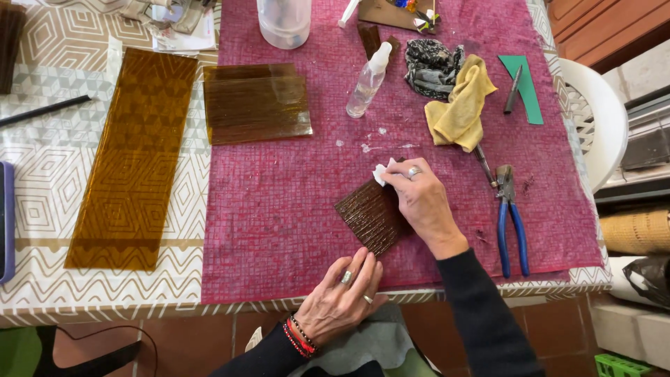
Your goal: Cleaning and wiping down rectangular pieces of textured brown glass using a spray bottle and cloth.
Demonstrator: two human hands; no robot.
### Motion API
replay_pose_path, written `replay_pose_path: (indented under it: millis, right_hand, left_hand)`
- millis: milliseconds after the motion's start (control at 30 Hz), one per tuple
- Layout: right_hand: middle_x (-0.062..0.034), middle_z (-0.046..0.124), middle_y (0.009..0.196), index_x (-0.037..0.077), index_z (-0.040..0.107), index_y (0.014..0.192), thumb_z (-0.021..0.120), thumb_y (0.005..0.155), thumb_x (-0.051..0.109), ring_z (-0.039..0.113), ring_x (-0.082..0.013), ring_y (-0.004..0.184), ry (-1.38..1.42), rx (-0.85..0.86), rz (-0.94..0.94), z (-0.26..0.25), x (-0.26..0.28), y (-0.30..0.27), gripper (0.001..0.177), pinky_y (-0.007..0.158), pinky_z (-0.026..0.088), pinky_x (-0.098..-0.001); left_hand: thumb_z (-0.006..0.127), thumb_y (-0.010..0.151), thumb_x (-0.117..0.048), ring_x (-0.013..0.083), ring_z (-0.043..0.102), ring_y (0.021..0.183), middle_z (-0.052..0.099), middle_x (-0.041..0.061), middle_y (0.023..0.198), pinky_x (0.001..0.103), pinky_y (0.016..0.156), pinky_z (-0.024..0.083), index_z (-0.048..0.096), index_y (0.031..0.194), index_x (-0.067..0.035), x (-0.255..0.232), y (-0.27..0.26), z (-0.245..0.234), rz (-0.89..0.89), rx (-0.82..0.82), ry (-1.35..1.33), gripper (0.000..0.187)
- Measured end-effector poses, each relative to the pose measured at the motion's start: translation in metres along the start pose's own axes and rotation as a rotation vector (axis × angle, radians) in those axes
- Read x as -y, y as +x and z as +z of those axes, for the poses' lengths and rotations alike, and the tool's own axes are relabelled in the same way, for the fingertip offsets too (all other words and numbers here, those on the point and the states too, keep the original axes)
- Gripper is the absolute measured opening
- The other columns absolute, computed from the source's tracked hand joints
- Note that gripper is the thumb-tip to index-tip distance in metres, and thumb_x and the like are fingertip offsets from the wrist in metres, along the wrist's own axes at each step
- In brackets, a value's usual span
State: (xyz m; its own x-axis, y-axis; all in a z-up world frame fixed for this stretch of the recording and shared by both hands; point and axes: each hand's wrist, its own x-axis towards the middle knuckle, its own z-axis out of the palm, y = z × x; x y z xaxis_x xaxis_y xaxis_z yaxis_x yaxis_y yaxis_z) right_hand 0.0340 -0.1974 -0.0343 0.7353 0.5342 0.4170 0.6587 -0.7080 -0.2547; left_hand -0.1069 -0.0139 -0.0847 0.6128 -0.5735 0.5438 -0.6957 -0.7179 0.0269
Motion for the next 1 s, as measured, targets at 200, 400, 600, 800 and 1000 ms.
replay_pose_path:
  millis: [200, 400, 600, 800, 1000]
  right_hand:
    - [-0.0085, 0.071, 0.106, 0.003, 0.074, 0.108, 0.064, 0.087, 0.005, 0.066, -0.0273, 0.103, 0.081, 0.049, -0.165, -0.003, 0.049, 0.01, 0.024, 0.09, 0.057, -0.0369]
    - [-0.008, 0.07, 0.103, 0.005, 0.075, 0.107, 0.063, 0.088, 0.003, 0.066, -0.0284, 0.1, 0.038, 0.033, -0.102, 0.009, 0.039, 0.008, 0.023, 0.086, 0.056, -0.0377]
    - [-0.0078, 0.071, 0.105, 0.007, 0.074, 0.106, 0.065, 0.084, 0.004, 0.066, -0.0283, 0.1, 0.07, 0.041, -0.151, 0.01, 0.03, 0.007, 0.024, 0.087, 0.057, -0.038]
    - [-0.0079, 0.07, 0.1, 0.005, 0.073, 0.104, 0.065, 0.085, -0.001, 0.065, -0.0282, 0.099, 0.04, 0.071, -0.155, 0.01, 0.044, 0.011, 0.021, 0.089, 0.057, -0.0381]
    - [-0.0073, 0.071, 0.104, 0.003, 0.073, 0.104, 0.065, 0.086, -0.001, 0.066, -0.0279, 0.101, 0.011, 0.064, -0.123, 0.008, 0.043, 0.01, 0.021, 0.088, 0.057, -0.0371]
  left_hand:
    - [0.062, 0.101, -0.044, 0.031, 0.062, 0.129, 0.067, 0.021, 0.13, 0.04, 0.113, 0.042, 0.067, 0.127, 0.005, 0.0, 0.001, -0.001, 0.004, -0.027, 0.021, 0.056]
    - [0.061, 0.103, -0.044, 0.0307, 0.062, 0.13, 0.066, 0.018, 0.131, 0.041, 0.115, 0.041, 0.066, 0.127, 0.003, -0.004, -0.005, 0.008, -0.004, -0.053, 0.026, 0.053]
    - [0.061, 0.102, -0.043, 0.0319, 0.063, 0.127, 0.066, 0.02, 0.129, 0.042, 0.114, 0.042, 0.066, 0.127, 0.004, 0.001, 0.0, 0.0, 0.017, -0.032, 0.053, 0.053]
    - [0.061, 0.103, -0.044, 0.0326, 0.062, 0.128, 0.065, 0.021, 0.132, 0.042, 0.116, 0.042, 0.066, 0.129, 0.005, -0.001, -0.004, 0.006, 0.006, -0.057, 0.042, 0.056]
    - [0.062, 0.101, -0.043, 0.0336, 0.063, 0.126, 0.066, 0.02, 0.129, 0.042, 0.115, 0.042, 0.066, 0.126, 0.005, 0.002, -0.003, 0.003, 0.023, -0.058, 0.045, 0.054]
